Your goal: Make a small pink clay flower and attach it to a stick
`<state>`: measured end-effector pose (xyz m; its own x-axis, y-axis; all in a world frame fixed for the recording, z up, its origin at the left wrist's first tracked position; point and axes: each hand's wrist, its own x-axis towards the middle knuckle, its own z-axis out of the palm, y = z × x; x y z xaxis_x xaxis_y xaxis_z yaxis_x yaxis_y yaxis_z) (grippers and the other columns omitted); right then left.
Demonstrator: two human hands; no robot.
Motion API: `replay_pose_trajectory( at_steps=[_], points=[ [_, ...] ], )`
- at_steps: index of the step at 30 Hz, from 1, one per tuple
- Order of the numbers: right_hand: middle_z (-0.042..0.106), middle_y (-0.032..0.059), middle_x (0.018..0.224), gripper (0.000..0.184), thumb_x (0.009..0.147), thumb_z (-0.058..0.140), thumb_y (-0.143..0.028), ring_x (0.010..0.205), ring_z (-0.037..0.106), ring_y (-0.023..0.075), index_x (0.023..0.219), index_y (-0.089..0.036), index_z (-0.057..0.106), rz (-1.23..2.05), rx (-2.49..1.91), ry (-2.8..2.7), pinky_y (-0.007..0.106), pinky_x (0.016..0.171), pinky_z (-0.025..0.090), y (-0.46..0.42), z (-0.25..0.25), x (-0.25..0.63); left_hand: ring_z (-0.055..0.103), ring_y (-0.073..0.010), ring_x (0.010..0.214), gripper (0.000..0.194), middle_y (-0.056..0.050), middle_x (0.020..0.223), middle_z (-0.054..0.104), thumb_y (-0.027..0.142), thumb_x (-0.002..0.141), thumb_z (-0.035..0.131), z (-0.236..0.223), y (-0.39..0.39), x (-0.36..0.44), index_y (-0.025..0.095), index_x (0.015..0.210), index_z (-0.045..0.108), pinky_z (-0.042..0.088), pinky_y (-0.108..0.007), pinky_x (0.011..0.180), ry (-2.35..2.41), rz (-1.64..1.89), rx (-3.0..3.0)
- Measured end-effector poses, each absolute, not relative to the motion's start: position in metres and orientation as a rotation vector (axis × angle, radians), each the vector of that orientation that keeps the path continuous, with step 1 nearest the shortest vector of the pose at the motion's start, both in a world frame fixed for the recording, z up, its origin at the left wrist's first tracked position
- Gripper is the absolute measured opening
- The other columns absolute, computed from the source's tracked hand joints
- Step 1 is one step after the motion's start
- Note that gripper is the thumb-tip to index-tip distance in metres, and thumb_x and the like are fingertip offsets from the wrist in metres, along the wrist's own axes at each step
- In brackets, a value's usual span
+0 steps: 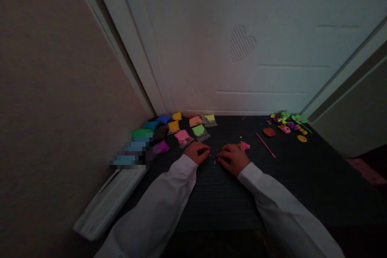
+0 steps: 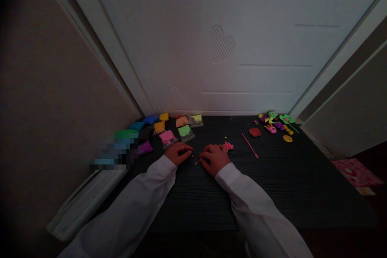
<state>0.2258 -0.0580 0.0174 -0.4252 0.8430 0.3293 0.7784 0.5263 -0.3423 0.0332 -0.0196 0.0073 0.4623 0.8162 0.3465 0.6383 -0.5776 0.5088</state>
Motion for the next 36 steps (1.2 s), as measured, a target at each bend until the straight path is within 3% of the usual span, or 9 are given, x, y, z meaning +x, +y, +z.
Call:
replay_pose_trajectory(
  at_steps=[15,21,25,31,36],
  points=[
    [0.052,0.0034,0.087,0.025,0.069,0.052,-0.042,0.084,0.042,0.0181,0.086,-0.026,0.060,0.175,-1.295,-2.307,0.038,0.080,0.019,-0.065,0.018,0.219,0.052,-0.0111,0.067,0.020,-0.002,0.074,0.055,0.029,0.078,0.043,0.010,-0.020,0.034,0.012,0.081,0.054,0.043,-0.029,0.063,1.290,0.761,2.383],
    [0.055,0.0012,0.082,0.014,0.070,0.054,-0.036,0.081,0.044,0.0168,0.075,-0.026,0.062,0.189,-1.262,-2.298,0.038,0.079,0.019,-0.063,0.015,0.211,0.052,-0.0114,0.070,0.019,-0.002,0.078,0.055,0.028,0.078,0.043,0.008,-0.019,0.033,0.012,0.081,0.053,0.044,-0.030,0.064,1.325,0.729,2.341],
    [0.058,-0.0003,0.077,0.010,0.072,0.052,-0.030,0.078,0.048,0.0140,0.074,-0.022,0.059,0.224,-1.265,-2.210,0.033,0.079,0.025,-0.062,0.018,0.216,0.053,-0.0118,0.071,0.020,-0.003,0.080,0.055,0.028,0.079,0.042,0.006,-0.018,0.032,0.012,0.083,0.053,0.044,-0.030,0.065,1.339,0.716,2.306],
    [0.058,0.0018,0.074,0.017,0.077,0.044,-0.031,0.070,0.052,0.0125,0.076,-0.017,0.052,0.237,-1.395,-1.880,0.025,0.065,0.039,-0.061,0.024,0.237,0.053,-0.0118,0.071,0.021,-0.003,0.081,0.055,0.029,0.079,0.042,0.002,-0.015,0.029,0.012,0.084,0.053,0.044,-0.030,0.064,1.371,0.706,2.251],
    [0.060,0.0010,0.082,0.017,0.076,0.046,-0.026,0.077,0.054,0.0115,0.088,-0.019,0.054,0.304,-1.321,-1.826,0.023,0.072,0.040,-0.061,0.027,0.239,0.053,-0.0115,0.069,0.021,-0.003,0.079,0.055,0.029,0.079,0.042,-0.002,-0.011,0.027,0.012,0.084,0.053,0.044,-0.030,0.063,1.385,0.680,2.221]
  ],
)
